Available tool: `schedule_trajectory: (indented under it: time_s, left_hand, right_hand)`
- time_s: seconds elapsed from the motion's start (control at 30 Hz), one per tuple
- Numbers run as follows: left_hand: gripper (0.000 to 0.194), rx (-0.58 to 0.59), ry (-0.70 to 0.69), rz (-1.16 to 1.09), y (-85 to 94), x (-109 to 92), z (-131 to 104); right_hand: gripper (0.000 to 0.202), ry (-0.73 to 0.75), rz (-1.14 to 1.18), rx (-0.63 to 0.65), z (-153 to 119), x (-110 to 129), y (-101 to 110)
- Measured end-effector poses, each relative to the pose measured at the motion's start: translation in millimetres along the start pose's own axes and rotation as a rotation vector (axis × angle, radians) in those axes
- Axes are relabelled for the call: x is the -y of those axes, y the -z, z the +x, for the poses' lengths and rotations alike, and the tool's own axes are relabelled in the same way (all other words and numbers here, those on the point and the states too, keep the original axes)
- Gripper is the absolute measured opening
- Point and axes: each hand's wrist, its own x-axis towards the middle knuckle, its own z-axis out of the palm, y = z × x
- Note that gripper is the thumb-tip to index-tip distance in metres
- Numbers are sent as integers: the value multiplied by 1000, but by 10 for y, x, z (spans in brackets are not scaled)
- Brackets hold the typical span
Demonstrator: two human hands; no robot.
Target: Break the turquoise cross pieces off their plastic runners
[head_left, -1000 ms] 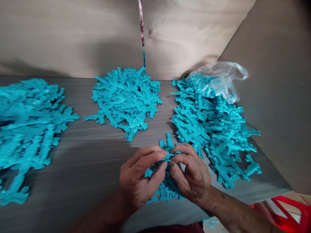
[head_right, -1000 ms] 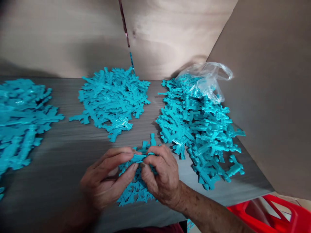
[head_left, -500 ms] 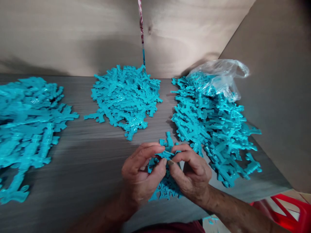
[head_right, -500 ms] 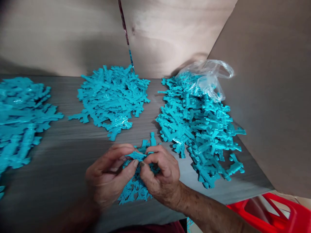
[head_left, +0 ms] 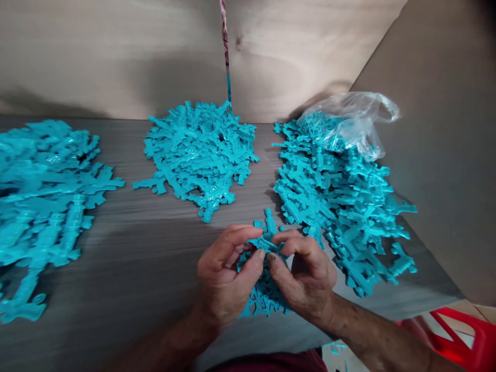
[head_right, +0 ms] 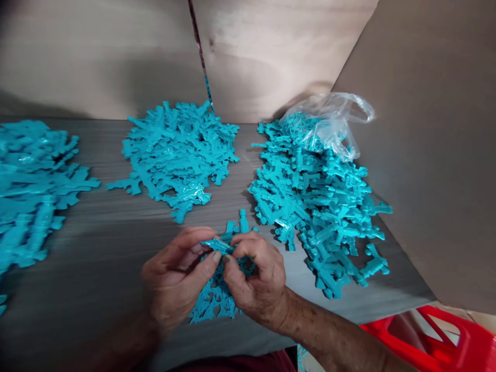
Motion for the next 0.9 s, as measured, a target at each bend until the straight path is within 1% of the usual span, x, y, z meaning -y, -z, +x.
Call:
schedule_trajectory:
  time_s: [0.1, 0.23, 0.33, 0.43, 0.53, 0.67, 0.77, 0.9]
  left_hand:
    - [40, 20, -16, 14, 4, -9, 3]
    - [40, 48, -33, 5, 10, -20, 9]
    - [38, 46, -28, 1, 14, -17, 0]
    - [33, 36, 19, 3, 12, -16, -11]
    - [31, 22, 72, -18, 1, -21, -2]
    - [32, 19, 142, -43, -18, -26, 31]
    - [35, 7, 137, -26, -18, -26, 35]
    - [38, 23, 75, 7, 3, -26, 14]
  right_hand:
    - [26, 12, -15, -4, 11, 6, 1]
    - [27, 67, -86, 4, 7, 9, 7]
    - [28, 84, -102, -2, 1, 18, 5]
    - [23, 23, -87, -6, 1, 46, 3]
    - [17, -99, -89, 5, 12, 69, 13]
    - [13, -231, 3, 50, 39, 46, 36]
    - [13, -262, 45, 61, 56, 27, 46]
    - [16, -227, 12, 67, 61, 53, 46]
